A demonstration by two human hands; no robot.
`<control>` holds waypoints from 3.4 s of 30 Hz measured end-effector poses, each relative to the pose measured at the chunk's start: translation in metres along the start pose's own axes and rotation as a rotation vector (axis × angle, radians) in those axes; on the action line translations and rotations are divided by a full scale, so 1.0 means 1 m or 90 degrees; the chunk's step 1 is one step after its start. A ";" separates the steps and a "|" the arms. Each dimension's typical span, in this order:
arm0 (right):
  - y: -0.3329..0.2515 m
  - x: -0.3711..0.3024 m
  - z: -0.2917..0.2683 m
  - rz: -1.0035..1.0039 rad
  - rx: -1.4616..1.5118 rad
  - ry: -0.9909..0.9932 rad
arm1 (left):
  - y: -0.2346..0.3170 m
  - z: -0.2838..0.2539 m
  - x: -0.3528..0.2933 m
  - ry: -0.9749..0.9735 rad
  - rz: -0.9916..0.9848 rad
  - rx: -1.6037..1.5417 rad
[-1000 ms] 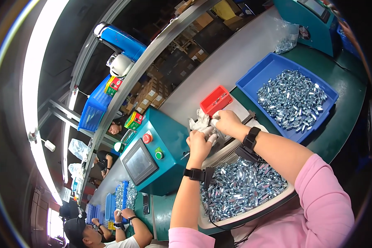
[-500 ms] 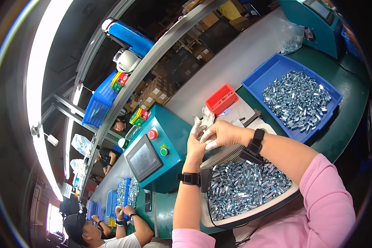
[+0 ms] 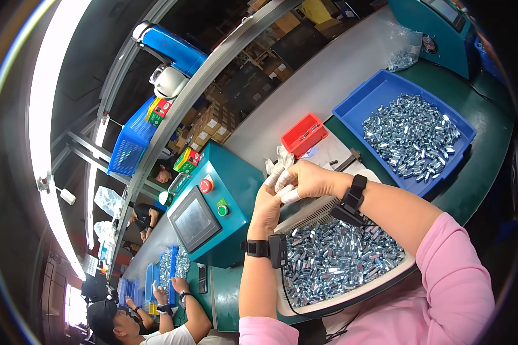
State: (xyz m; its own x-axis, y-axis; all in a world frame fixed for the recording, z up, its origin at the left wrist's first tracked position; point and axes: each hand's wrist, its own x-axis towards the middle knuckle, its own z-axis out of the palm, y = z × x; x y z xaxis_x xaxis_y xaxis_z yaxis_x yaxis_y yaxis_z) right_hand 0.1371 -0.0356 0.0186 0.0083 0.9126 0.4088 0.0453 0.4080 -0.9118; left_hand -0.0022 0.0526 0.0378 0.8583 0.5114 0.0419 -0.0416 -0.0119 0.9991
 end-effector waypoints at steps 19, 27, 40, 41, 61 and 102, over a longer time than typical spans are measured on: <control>-0.015 -0.003 0.031 -0.059 0.058 0.124 | -0.013 0.017 -0.025 0.057 0.065 -0.277; -0.022 -0.012 0.056 0.020 -0.007 -0.062 | -0.006 0.029 -0.040 0.026 0.110 -0.293; -0.039 -0.019 0.068 0.063 0.042 -0.094 | -0.012 0.029 -0.048 -0.001 0.156 -0.279; -0.042 -0.021 0.069 0.065 0.021 -0.101 | -0.012 0.028 -0.049 0.002 0.157 -0.282; -0.034 -0.023 0.073 0.042 -0.032 -0.067 | -0.007 0.036 -0.054 0.018 0.133 -0.236; -0.224 0.181 -0.213 0.085 -0.999 0.435 | -0.025 0.032 -0.048 -0.049 0.086 -0.448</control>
State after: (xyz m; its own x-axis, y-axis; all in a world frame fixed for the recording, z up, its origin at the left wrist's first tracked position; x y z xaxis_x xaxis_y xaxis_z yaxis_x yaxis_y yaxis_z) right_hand 0.3412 0.0324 0.3051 0.4656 0.5894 0.6601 0.8657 -0.4584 -0.2014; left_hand -0.0258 0.0012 0.0113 0.8551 0.4819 0.1913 -0.4473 0.4989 0.7423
